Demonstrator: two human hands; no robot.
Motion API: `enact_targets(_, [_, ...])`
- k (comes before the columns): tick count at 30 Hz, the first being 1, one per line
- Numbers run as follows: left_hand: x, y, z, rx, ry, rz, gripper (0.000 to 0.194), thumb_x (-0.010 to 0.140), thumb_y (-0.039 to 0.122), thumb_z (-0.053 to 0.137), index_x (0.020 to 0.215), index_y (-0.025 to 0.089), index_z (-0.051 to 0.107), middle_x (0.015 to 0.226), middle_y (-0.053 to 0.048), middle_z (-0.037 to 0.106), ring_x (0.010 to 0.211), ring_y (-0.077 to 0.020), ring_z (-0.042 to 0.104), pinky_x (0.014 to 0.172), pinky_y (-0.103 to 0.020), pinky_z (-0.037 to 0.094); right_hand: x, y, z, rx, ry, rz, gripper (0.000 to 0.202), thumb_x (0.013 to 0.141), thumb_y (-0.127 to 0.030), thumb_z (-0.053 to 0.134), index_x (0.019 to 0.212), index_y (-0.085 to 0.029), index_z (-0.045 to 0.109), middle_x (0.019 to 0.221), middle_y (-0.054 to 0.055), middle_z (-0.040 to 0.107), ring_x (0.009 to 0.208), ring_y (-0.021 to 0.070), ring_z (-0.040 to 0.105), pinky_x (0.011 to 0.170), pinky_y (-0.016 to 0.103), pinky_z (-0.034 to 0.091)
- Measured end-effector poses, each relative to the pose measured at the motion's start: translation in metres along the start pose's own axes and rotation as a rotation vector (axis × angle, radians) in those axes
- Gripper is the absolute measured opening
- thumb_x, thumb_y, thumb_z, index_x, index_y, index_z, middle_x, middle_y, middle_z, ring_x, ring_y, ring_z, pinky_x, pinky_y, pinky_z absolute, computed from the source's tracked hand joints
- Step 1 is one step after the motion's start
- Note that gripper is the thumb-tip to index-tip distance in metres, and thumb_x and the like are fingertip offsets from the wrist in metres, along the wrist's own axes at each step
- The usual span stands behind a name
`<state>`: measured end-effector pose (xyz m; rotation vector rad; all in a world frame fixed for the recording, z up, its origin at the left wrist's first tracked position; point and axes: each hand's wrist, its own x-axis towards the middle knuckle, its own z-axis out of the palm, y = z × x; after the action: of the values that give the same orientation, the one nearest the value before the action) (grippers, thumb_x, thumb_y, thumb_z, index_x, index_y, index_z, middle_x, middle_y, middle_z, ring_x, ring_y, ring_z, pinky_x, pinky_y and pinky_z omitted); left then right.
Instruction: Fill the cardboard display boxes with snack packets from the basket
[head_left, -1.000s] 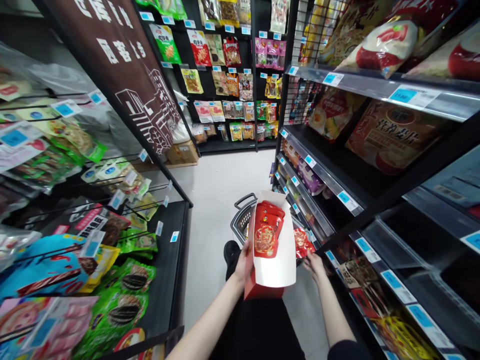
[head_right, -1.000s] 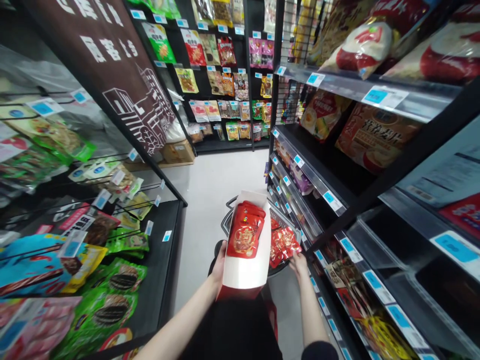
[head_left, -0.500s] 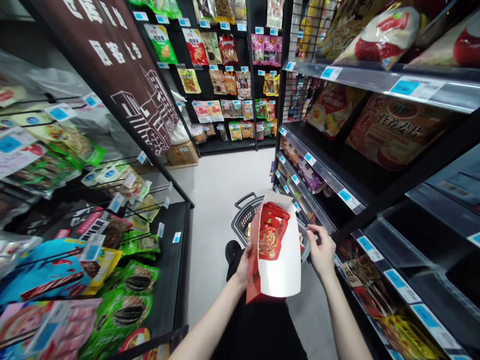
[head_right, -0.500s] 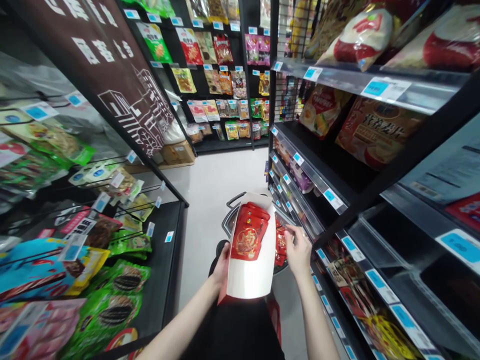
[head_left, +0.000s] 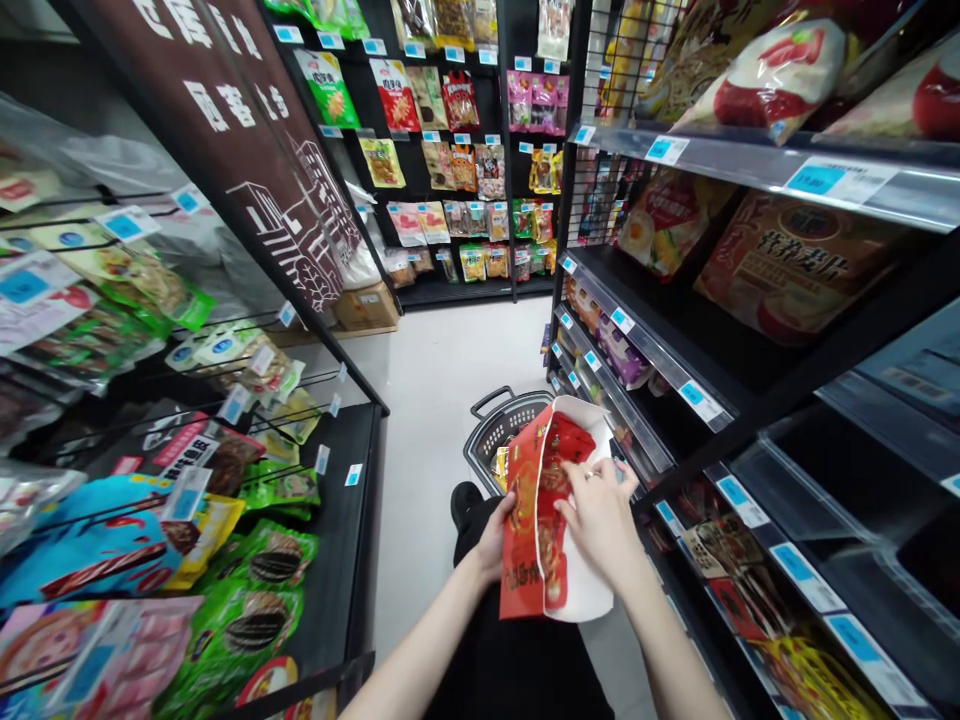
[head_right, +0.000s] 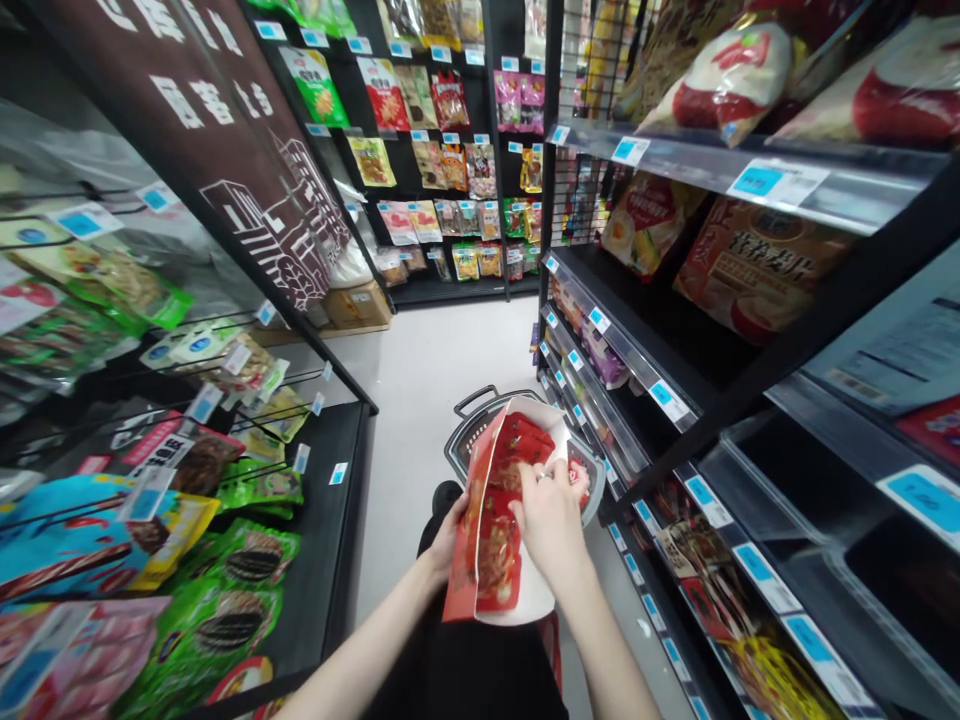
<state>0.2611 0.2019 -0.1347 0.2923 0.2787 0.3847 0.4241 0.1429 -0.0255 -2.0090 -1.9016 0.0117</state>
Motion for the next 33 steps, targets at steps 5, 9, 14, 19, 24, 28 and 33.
enact_targets(5, [-0.001, 0.000, 0.002, 0.001, 0.062, -0.008, 0.061, 0.081, 0.049, 0.061, 0.125, 0.008, 0.057, 0.108, -0.014, 0.071, 0.112, -0.0327, 0.061, 0.104, -0.044, 0.039, -0.004, -0.011, 0.000, -0.136, -0.063, -0.016, 0.044, 0.076, -0.032, 0.071, 0.113, -0.013, 0.059, 0.124, 0.015, 0.058, 0.111, 0.0319, 0.050, 0.105, 0.055, 0.024])
enact_targets(9, [0.000, 0.000, 0.004, -0.001, 0.119, -0.009, 0.058, 0.082, 0.049, 0.058, 0.122, 0.008, 0.058, 0.106, -0.014, 0.072, 0.106, -0.0327, 0.064, 0.099, -0.045, 0.043, -0.005, -0.023, 0.003, -0.144, -0.180, -0.026, 0.072, 0.071, -0.033, 0.075, 0.132, -0.008, 0.048, 0.127, 0.018, 0.055, 0.113, 0.0333, 0.049, 0.109, 0.055, 0.021])
enact_targets(14, [-0.003, 0.001, 0.002, -0.003, 0.174, -0.001, 0.050, 0.085, 0.044, 0.052, 0.119, 0.009, 0.060, 0.101, -0.013, 0.073, 0.101, -0.0312, 0.067, 0.095, -0.043, 0.046, -0.005, -0.032, 0.001, 0.007, -0.374, -0.095, 0.050, 0.078, -0.018, 0.062, 0.126, -0.007, 0.053, 0.120, 0.019, 0.056, 0.112, 0.0316, 0.050, 0.100, 0.045, 0.038])
enact_targets(19, [-0.004, 0.001, -0.002, -0.003, 0.177, -0.024, 0.048, 0.083, 0.043, 0.054, 0.113, 0.008, 0.063, 0.096, -0.013, 0.074, 0.099, -0.0315, 0.067, 0.093, -0.043, 0.047, -0.005, -0.030, 0.005, 0.168, -0.417, -0.144, 0.052, 0.078, -0.016, 0.059, 0.128, -0.010, 0.050, 0.117, 0.017, 0.056, 0.101, 0.0276, 0.053, 0.088, 0.037, 0.046])
enact_targets(24, [-0.003, -0.002, -0.006, -0.003, 0.137, -0.017, 0.045, 0.078, 0.041, 0.061, 0.107, 0.007, 0.066, 0.093, -0.012, 0.074, 0.101, -0.0321, 0.066, 0.098, -0.044, 0.043, -0.004, -0.023, 0.009, 0.259, -0.296, -0.058, 0.046, 0.075, -0.008, 0.058, 0.120, -0.016, 0.055, 0.115, 0.013, 0.055, 0.104, 0.0239, 0.054, 0.085, 0.032, 0.046])
enact_targets(28, [-0.001, -0.002, 0.000, -0.023, 0.080, 0.033, 0.052, 0.074, 0.046, 0.065, 0.108, 0.007, 0.067, 0.102, -0.014, 0.073, 0.110, -0.0337, 0.061, 0.105, -0.045, 0.037, -0.015, -0.012, -0.020, 0.256, -0.228, -0.036, 0.014, 0.082, -0.012, 0.057, 0.090, -0.022, 0.063, 0.092, 0.003, 0.057, 0.076, 0.0153, 0.059, 0.066, 0.025, 0.045])
enact_targets(33, [0.000, 0.002, 0.012, -0.117, 0.011, 0.159, 0.056, 0.087, 0.055, 0.048, 0.120, 0.011, 0.063, 0.121, -0.012, 0.066, 0.125, -0.0307, 0.052, 0.111, -0.043, 0.028, -0.046, 0.022, -0.063, 0.447, 0.197, -0.195, 0.019, 0.088, -0.012, 0.052, 0.087, -0.022, 0.068, 0.094, 0.004, 0.066, 0.080, 0.0139, 0.066, 0.070, 0.024, 0.051])
